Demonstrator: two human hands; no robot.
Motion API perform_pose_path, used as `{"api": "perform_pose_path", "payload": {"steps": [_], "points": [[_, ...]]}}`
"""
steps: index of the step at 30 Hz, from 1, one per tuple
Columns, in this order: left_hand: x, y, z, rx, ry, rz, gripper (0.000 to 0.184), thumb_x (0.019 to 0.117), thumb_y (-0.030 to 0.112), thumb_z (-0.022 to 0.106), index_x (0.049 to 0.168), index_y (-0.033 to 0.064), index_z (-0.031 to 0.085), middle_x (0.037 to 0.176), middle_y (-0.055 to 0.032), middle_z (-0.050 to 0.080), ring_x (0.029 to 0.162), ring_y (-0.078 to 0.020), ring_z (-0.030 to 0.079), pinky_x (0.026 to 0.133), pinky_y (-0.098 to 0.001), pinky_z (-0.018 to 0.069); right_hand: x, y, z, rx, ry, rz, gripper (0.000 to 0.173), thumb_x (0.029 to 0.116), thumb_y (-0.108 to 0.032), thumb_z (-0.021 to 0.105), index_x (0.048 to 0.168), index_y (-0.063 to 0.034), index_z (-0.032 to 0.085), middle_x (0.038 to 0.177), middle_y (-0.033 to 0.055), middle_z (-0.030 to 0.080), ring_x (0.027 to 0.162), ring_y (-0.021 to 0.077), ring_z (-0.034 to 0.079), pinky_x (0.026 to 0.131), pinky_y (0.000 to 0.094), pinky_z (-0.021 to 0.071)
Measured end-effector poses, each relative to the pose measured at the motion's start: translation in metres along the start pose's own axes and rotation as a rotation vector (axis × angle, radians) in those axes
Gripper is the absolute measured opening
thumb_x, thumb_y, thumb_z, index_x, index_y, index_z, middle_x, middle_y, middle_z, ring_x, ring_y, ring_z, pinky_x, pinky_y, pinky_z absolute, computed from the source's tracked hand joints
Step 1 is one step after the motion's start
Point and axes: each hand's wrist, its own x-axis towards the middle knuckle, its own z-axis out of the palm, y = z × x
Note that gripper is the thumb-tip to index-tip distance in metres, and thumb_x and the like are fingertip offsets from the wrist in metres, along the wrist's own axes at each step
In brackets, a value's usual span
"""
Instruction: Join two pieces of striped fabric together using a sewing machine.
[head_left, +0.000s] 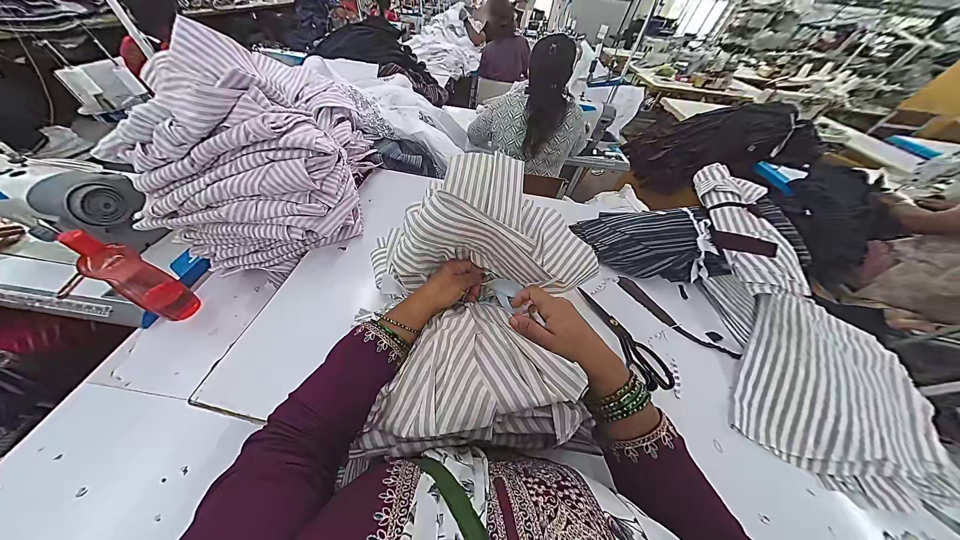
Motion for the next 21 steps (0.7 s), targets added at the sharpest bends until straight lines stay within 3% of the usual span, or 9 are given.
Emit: {"api": "perform_pose_path", "payload": {"steps": [2, 4, 7, 9, 10, 12, 14, 19, 21], "points": [[0.001, 0.000, -0.002, 0.004, -0.007, 0.012, 0.018, 0.1067, 0.006, 0.048, 0.093, 0.0028, 0.059, 0.065, 0.0070, 0.055, 0.057, -0.0004, 0.056, 0.060, -0.0165, 0.0510, 0.010, -0.012, 0.001, -0.150, 0.044, 0.010, 0.048, 0.0999, -0.024, 0.054, 0.139, 0.0041, 0.056, 0.080, 0.0187, 0.068, 0.064, 0.0320, 0.063, 0.064, 0.0504, 0.0523], [0.002, -0.001, -0.002, 0.006, -0.018, 0.021, 0.019, 0.1071, 0.006, 0.047, 0.092, 0.0028, 0.058, 0.065, 0.0063, 0.054, 0.057, -0.0013, 0.056, 0.060, -0.0172, 0.0508, 0.025, -0.024, -0.006, -0.322, -0.085, 0.185, 0.047, 0.1063, -0.028, 0.048, 0.149, -0.0069, 0.050, 0.100, 0.0233, 0.071, 0.091, 0.0425, 0.069, 0.082, 0.0596, 0.0522], [-0.001, -0.003, -0.002, 0.005, -0.028, 0.031, 0.019, 0.1071, 0.006, 0.047, 0.091, 0.0031, 0.058, 0.066, 0.0060, 0.054, 0.058, -0.0018, 0.056, 0.061, -0.0175, 0.0510, 0.043, -0.012, -0.005, -0.386, -0.168, 0.308, 0.037, 0.1085, -0.025, 0.045, 0.134, -0.0060, 0.063, 0.116, 0.0246, 0.070, 0.114, 0.0434, 0.065, 0.096, 0.0624, 0.0473], [0.000, -0.003, -0.004, 0.006, -0.043, 0.061, 0.020, 0.1067, 0.005, 0.046, 0.090, 0.0042, 0.057, 0.066, 0.0067, 0.054, 0.058, -0.0015, 0.056, 0.062, -0.0177, 0.0509, 0.036, 0.007, 0.000, -0.139, 0.121, 0.277, 0.033, 0.1058, -0.015, 0.048, 0.123, 0.0055, 0.067, 0.110, 0.0232, 0.072, 0.106, 0.0333, 0.069, 0.097, 0.0510, 0.0505], [0.000, -0.003, -0.005, 0.008, -0.050, 0.074, 0.020, 0.1063, 0.005, 0.045, 0.091, 0.0044, 0.057, 0.066, 0.0075, 0.054, 0.058, -0.0009, 0.055, 0.062, -0.0175, 0.0505, 0.031, 0.017, 0.004, 0.070, 0.327, 0.268, 0.029, 0.1044, -0.011, 0.048, 0.117, 0.0089, 0.065, 0.098, 0.0170, 0.070, 0.089, 0.0208, 0.067, 0.086, 0.0376, 0.0532], [-0.001, -0.004, -0.005, -0.002, -0.046, 0.069, 0.019, 0.1061, 0.005, 0.046, 0.091, 0.0045, 0.058, 0.066, 0.0082, 0.054, 0.058, -0.0001, 0.055, 0.061, -0.0167, 0.0501, 0.030, 0.028, 0.010, 0.577, 0.622, 0.299, 0.012, 0.1067, -0.007, 0.042, 0.105, -0.0017, 0.053, 0.062, -0.0054, 0.046, 0.049, 0.0007, 0.041, 0.049, 0.0170, 0.0390], [-0.003, -0.002, -0.002, -0.005, -0.032, 0.036, 0.018, 0.1064, 0.005, 0.047, 0.092, 0.0034, 0.058, 0.066, 0.0074, 0.054, 0.057, -0.0003, 0.055, 0.061, -0.0166, 0.0503, 0.024, 0.027, 0.014, 0.903, 0.694, 0.344, 0.009, 0.1097, -0.009, 0.038, 0.109, -0.0103, 0.047, 0.054, -0.0123, 0.034, 0.041, -0.0013, 0.031, 0.041, 0.0158, 0.0308], [-0.001, -0.001, -0.003, 0.001, -0.025, 0.020, 0.017, 0.1067, 0.006, 0.048, 0.094, 0.0026, 0.058, 0.067, 0.0064, 0.055, 0.057, -0.0007, 0.055, 0.061, -0.0161, 0.0501, -0.004, 0.004, 0.017, 0.571, 0.458, 0.032, 0.031, 0.0974, -0.009, 0.051, 0.125, 0.0022, 0.043, 0.071, -0.0136, 0.054, 0.054, -0.0083, 0.046, 0.053, 0.0128, 0.0426], [0.000, 0.001, -0.001, 0.021, -0.016, 0.010, 0.016, 0.1066, 0.006, 0.048, 0.095, 0.0012, 0.059, 0.067, 0.0065, 0.055, 0.057, 0.0000, 0.055, 0.060, -0.0157, 0.0500, -0.009, -0.005, 0.016, 0.310, 0.305, -0.234, 0.038, 0.0995, -0.018, 0.056, 0.118, 0.0148, 0.057, 0.086, 0.0010, 0.067, 0.072, -0.0065, 0.058, 0.072, 0.0150, 0.0507]]}}
